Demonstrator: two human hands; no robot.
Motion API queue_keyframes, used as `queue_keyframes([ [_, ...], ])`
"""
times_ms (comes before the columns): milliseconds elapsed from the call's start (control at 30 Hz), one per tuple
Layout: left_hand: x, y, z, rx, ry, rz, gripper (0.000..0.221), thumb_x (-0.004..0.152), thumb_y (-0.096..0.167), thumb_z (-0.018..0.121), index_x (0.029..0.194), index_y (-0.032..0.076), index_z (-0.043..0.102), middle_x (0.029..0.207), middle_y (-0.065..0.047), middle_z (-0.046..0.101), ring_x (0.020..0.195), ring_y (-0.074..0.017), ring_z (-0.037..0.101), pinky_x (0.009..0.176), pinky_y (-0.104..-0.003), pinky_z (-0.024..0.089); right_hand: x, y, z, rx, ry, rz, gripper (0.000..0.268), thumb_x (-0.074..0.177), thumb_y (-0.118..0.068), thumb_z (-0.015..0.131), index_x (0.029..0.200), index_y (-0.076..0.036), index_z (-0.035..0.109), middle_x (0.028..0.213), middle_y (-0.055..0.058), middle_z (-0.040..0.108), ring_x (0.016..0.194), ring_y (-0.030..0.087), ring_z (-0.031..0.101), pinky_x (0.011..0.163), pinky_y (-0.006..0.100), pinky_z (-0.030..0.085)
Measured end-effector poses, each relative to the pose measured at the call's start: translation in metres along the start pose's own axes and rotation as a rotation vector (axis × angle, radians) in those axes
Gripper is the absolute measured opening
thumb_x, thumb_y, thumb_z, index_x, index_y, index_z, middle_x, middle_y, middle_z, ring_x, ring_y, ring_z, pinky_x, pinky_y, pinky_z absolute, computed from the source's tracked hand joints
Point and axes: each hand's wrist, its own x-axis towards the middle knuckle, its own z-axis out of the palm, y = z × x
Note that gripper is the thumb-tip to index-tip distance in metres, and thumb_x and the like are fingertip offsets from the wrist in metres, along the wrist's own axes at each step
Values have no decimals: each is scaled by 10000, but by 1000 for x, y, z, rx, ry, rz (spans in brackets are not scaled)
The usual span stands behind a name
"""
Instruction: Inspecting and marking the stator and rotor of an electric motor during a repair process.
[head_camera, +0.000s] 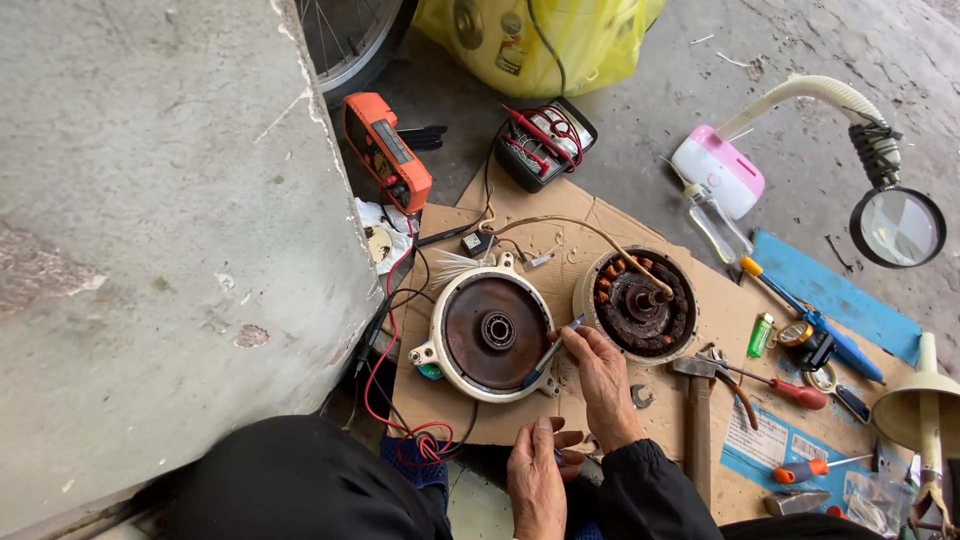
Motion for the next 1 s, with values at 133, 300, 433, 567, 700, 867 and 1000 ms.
queue_keyframes([
  [133,0,-1,0,3,-8,-6,420,1123,386,496,1167,79,779,981,-133,917,692,-181,728,650,-278,574,15,19,-4,113,26,11,246,1073,-257,704,1072,-49,835,1039,45,781,931,157,656,886,318,513],
  [300,0,-2,3,-46,1,-20,397,1113,363,531,1158,61,784,961,-160,906,641,-171,678,575,-253,558,18,16,-2,322,17,80,212,1095,-147,693,1138,23,811,944,157,793,736,163,625,680,275,475],
  [433,5,-8,2,-33,-3,-6,397,1107,371,530,1150,73,789,962,-151,915,643,-168,693,590,-258,556,17,12,0,305,32,122,176,1060,-162,722,1107,-6,790,1022,189,848,986,224,764,947,323,566],
  [567,7,-11,3,-47,5,-8,406,1108,376,537,1157,69,798,956,-149,923,637,-163,686,571,-262,543,11,0,2,312,49,127,200,1025,-146,744,1103,28,804,1037,212,850,1068,250,795,1081,336,580],
  [700,7,-10,2,-11,1,10,424,1103,395,532,1154,75,805,963,-146,931,657,-169,716,585,-269,582,10,-4,3,317,55,127,212,1014,-146,750,1106,38,805,1037,239,852,1067,256,802,1059,316,570],
  [867,8,-11,2,-2,-4,-12,427,1114,405,519,1181,91,801,965,-127,933,654,-160,711,593,-260,559,11,-3,3,327,54,119,223,1028,-135,727,1122,55,796,1039,259,849,1080,268,796,1081,338,582],
  [1000,5,-8,2,8,2,-20,417,1114,401,523,1171,94,801,961,-120,928,657,-160,708,597,-263,575,14,-1,4,358,62,129,213,1019,-117,729,1116,64,788,1027,270,842,1067,283,802,1096,336,588],
])
